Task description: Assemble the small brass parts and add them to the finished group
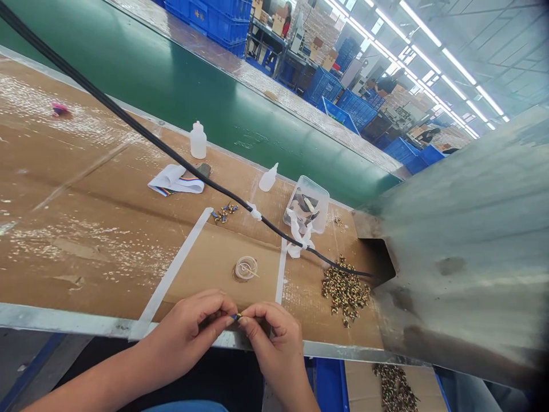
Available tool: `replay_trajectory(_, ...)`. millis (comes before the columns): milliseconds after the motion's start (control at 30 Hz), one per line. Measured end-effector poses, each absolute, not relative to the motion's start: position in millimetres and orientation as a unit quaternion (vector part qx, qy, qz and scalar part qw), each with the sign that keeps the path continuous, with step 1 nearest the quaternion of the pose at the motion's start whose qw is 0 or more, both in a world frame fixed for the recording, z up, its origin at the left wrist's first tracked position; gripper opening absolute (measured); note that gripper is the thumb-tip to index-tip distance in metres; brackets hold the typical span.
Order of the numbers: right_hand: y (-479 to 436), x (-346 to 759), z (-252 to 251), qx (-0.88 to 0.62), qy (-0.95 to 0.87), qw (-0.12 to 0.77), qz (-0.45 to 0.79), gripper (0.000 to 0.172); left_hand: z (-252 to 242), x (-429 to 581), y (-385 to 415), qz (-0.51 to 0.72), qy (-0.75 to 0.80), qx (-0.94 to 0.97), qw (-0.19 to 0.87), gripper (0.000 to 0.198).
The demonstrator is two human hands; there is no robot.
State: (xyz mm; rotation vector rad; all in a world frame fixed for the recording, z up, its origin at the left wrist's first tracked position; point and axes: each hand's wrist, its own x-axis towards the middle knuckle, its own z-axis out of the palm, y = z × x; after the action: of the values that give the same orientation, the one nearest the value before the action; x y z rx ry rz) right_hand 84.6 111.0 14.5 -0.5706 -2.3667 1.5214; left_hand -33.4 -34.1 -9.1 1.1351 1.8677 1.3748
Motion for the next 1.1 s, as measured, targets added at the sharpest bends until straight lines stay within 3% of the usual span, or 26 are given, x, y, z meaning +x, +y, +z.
replay_trajectory(1100,118.3,82.5,12.6,-0.11,-0.854,0.111,0.496,0.015,-14.5,-34.2,-39.4,0.491,0.687,0.466,0.265,0.02)
